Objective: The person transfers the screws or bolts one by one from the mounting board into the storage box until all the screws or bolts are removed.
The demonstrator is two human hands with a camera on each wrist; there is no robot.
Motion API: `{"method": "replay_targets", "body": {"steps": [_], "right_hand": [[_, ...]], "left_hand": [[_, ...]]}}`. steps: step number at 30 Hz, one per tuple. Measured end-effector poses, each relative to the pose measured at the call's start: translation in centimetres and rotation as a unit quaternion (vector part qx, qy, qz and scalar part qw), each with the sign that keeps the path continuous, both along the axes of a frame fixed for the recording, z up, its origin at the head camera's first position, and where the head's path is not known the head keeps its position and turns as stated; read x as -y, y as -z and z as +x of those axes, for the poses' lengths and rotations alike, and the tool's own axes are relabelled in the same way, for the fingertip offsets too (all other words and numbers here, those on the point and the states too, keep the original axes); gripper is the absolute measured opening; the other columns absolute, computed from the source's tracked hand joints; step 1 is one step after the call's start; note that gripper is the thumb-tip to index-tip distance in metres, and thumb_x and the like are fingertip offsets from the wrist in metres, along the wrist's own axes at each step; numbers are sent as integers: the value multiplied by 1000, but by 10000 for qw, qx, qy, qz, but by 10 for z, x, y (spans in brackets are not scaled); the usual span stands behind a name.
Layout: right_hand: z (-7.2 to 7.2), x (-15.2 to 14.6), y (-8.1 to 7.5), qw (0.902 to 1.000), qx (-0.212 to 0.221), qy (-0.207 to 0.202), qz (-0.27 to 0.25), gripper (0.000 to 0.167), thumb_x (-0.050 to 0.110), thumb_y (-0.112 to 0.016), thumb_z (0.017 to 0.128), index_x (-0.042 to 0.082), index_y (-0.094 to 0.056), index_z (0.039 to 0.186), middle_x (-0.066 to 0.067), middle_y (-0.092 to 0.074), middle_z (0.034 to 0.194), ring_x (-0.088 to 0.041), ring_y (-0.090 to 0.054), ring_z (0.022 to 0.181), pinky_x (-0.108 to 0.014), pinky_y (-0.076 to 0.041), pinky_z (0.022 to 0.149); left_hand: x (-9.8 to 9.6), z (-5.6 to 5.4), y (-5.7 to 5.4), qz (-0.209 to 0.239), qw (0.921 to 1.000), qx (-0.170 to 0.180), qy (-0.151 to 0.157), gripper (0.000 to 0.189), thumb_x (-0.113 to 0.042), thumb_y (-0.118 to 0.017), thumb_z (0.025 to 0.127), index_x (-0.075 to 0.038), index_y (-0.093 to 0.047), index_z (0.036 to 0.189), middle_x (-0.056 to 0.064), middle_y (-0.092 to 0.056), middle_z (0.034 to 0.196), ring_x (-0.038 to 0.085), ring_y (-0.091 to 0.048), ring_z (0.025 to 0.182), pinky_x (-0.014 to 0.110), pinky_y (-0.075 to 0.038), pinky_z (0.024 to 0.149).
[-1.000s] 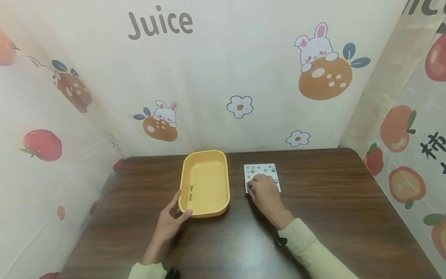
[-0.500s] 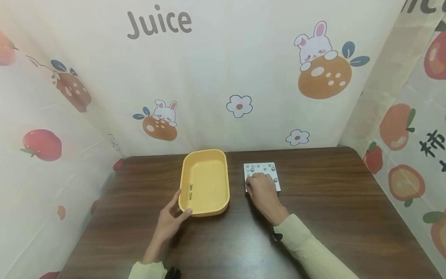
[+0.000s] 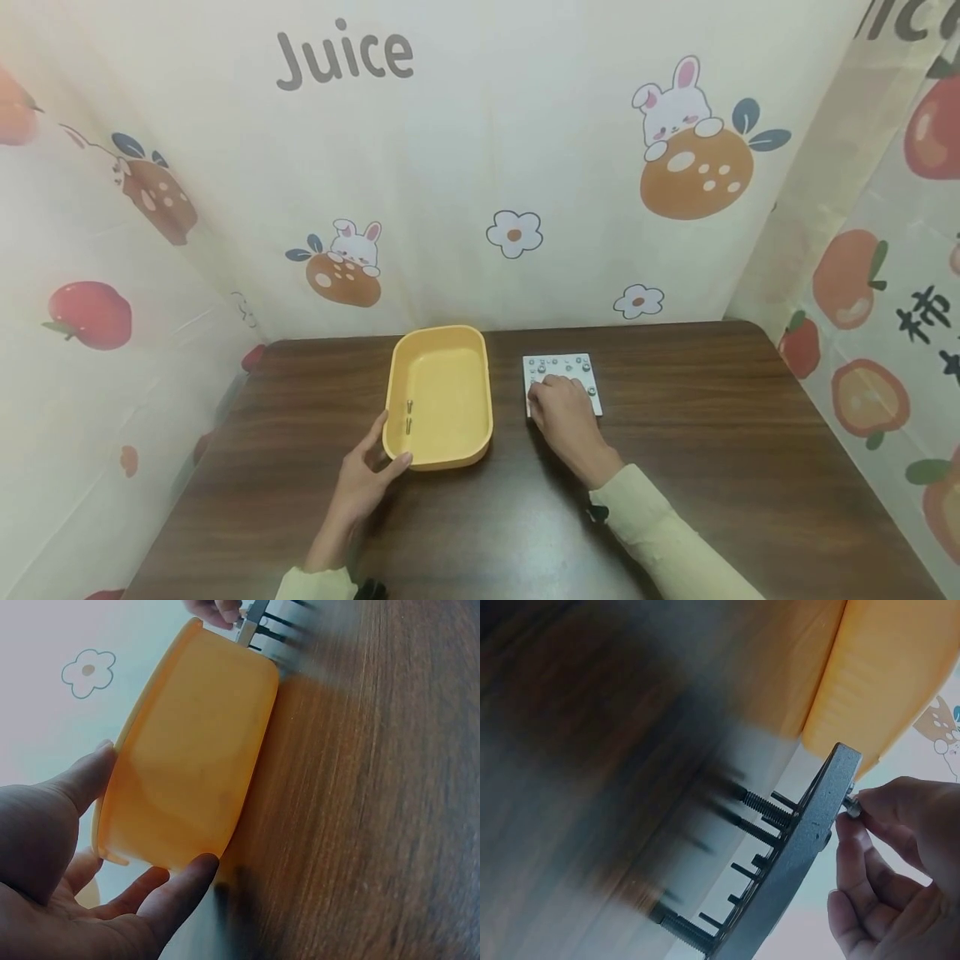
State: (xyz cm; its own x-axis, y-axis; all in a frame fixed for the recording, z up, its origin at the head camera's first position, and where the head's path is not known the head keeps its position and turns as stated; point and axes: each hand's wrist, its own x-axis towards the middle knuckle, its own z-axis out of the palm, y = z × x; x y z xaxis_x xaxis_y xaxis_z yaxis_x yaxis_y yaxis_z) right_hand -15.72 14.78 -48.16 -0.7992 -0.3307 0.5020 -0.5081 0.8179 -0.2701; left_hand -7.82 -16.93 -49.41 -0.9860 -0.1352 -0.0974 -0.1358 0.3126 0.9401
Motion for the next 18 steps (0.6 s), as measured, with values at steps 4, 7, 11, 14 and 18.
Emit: {"method": "replay_targets", "body": {"steps": [4, 7, 11, 14, 18], "right_hand": [[1, -1, 0, 10000, 77, 54, -16, 9, -4, -79, 80, 4, -76, 82, -6, -66, 72, -25, -59, 66, -41, -47, 65], [2, -2, 0, 9999, 100, 99, 32, 9, -2, -80, 80, 5, -75, 82, -6, -66, 72, -25, -59, 66, -41, -48, 65], [2, -2, -1, 9995, 221, 199, 128, 9, 1, -81, 80, 7, -74, 81, -4, -65, 73, -26, -60, 68, -44, -48, 67], [3, -2, -2, 9989, 335, 287, 138, 9, 3, -82, 81, 8, -75, 82, -3, -66, 74, -25, -60, 69, -44, -48, 69], [4, 0, -2, 9988, 320, 350, 109, 8, 2, -82, 82, 7, -77, 84, -4, -68, 75, -26, -61, 70, -44, -49, 70]], "left_hand": [[0, 0, 0, -56, 10000, 31, -21, 87, -19, -87, 89, -12, -42, 163, 29, -41, 162, 45, -57, 136, 55, -47, 110], [-1, 0, 0, -40, 10000, 67, -24, 88, -19, -87, 89, -12, -41, 163, 28, -41, 163, 45, -56, 137, 54, -48, 109], [-1, 1, 0, -27, 10000, 67, -8, 88, -21, -88, 89, -12, -41, 163, 27, -40, 164, 45, -56, 137, 54, -49, 108], [0, 1, 0, -62, 10000, 51, -13, 88, -22, -88, 89, -12, -42, 163, 26, -40, 164, 45, -57, 136, 55, -48, 109], [0, 1, 1, -86, 10000, 42, -27, 88, -22, -88, 88, -11, -42, 163, 27, -40, 164, 45, -58, 135, 57, -47, 110]]}}
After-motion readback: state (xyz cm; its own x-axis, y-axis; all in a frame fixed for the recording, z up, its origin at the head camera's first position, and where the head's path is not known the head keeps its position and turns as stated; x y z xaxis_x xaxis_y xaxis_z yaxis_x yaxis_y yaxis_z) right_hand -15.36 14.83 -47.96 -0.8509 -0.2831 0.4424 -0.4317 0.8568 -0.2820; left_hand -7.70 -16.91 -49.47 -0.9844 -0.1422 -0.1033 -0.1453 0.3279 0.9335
